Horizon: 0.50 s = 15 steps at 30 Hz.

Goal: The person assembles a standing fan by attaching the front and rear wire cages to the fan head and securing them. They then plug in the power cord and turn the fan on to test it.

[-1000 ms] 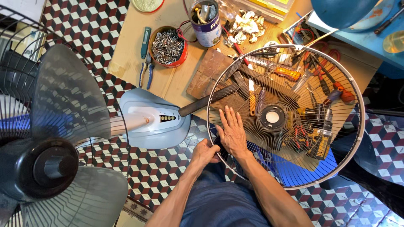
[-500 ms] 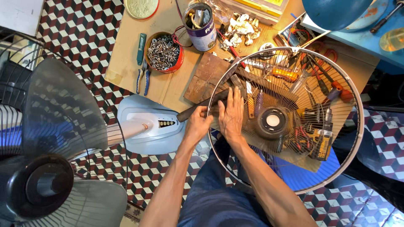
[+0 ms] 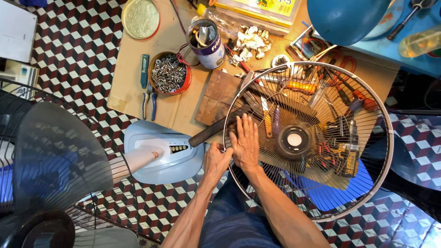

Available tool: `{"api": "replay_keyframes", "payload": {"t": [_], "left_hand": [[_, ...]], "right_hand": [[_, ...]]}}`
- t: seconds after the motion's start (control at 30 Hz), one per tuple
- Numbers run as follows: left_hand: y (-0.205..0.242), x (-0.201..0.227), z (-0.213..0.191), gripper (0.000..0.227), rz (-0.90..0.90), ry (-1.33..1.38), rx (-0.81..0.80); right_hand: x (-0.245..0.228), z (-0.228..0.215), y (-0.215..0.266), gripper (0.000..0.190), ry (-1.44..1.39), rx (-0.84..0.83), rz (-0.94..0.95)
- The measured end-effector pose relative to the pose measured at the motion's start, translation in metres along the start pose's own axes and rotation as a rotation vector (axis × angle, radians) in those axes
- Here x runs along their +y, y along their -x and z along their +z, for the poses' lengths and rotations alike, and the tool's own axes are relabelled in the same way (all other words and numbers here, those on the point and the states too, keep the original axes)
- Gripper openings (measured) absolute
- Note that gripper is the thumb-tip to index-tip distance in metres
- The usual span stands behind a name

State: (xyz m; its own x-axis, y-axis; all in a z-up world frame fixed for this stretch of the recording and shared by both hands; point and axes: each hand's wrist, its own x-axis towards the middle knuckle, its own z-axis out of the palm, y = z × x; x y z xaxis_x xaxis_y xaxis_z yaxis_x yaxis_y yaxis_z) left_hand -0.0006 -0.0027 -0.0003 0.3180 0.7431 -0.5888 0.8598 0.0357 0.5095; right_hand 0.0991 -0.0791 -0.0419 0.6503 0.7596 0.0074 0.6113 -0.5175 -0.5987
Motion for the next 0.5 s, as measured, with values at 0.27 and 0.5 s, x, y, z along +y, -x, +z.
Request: {"api": "replay_keyframes", "payload": {"t": [0.27,0.5], "left_hand": [[-0.008,-0.016,0.01,0.043,-0.004,0.358,0.011],[0.067,-0.032,0.01,0.07,-0.145,0.817,-0.007]], "right_hand": [[0.008,-0.059,-0.008,0.064,-0.177,-0.022,-0.039],[0.11,-0.249,0.072,0.024,-0.106,0.402,0.344]]}}
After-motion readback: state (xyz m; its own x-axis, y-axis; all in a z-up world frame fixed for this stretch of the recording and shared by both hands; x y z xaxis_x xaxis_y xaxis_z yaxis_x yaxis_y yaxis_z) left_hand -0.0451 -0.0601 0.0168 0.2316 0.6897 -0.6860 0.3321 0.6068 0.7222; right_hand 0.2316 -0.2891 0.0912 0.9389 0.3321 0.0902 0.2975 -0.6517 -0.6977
